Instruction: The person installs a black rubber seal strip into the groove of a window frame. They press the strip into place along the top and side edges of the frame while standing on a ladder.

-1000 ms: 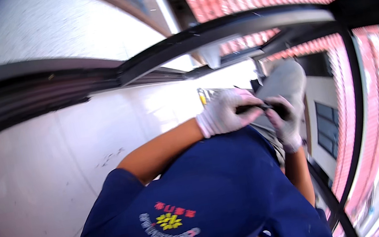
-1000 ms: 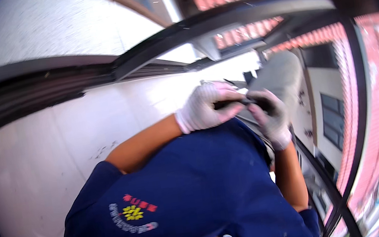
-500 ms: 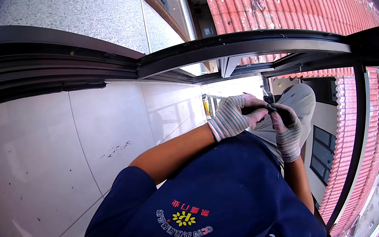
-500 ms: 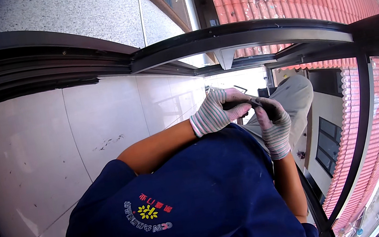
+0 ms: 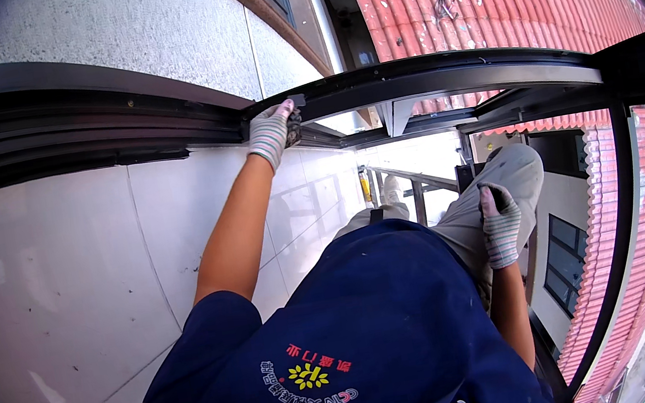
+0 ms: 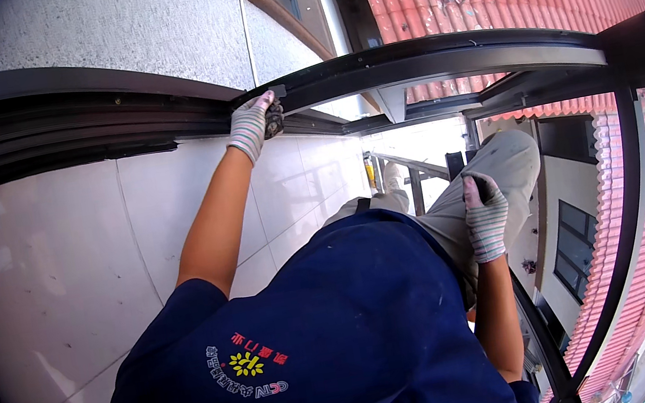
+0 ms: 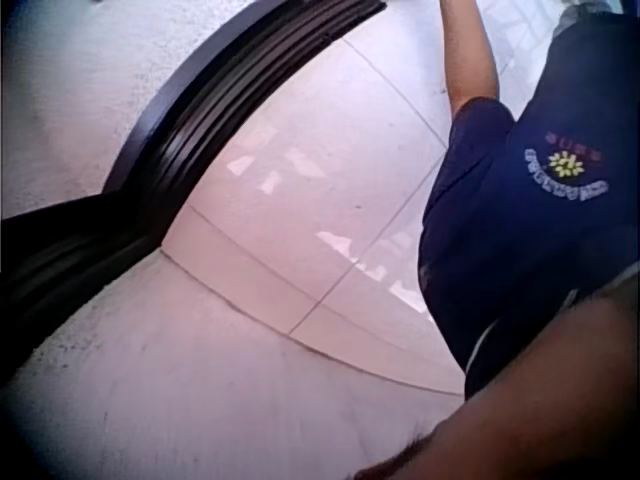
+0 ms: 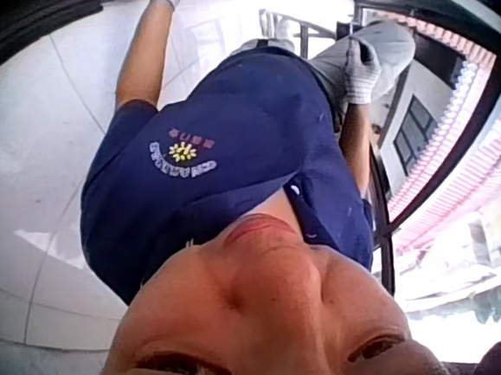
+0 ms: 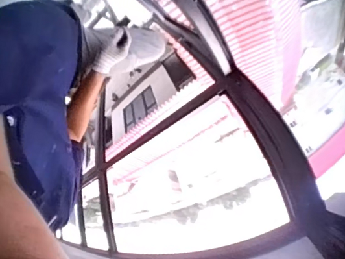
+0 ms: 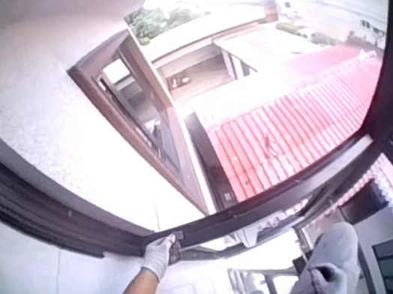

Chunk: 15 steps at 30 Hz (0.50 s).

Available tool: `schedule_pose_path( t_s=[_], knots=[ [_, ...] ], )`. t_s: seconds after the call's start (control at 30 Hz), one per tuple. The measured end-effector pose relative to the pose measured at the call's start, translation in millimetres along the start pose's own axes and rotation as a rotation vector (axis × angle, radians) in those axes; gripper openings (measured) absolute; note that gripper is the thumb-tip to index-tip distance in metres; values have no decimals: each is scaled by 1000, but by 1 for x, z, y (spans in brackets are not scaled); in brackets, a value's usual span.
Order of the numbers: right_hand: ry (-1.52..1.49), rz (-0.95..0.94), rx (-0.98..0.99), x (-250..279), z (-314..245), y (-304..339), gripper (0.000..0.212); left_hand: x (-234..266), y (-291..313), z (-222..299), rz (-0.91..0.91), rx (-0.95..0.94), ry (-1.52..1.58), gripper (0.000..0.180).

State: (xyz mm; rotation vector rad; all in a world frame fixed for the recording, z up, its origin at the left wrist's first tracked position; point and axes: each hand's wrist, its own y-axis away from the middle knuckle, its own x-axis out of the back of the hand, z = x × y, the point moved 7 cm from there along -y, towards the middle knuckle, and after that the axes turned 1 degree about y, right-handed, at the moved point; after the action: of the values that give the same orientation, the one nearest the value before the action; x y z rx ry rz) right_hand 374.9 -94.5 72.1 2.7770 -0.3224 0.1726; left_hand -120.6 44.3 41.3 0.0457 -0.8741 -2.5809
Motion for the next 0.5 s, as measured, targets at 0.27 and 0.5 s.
schedule_pose_path(
  t_s=[0.27,0.5],
  knots=[
    [10,8,14,-2,3,-4,16,-3,0,-5,-122,419,183,25],
    [116,58,95,-2,-10,-10,18,-1,-5,0,-109,265,14,34]
  ],
)
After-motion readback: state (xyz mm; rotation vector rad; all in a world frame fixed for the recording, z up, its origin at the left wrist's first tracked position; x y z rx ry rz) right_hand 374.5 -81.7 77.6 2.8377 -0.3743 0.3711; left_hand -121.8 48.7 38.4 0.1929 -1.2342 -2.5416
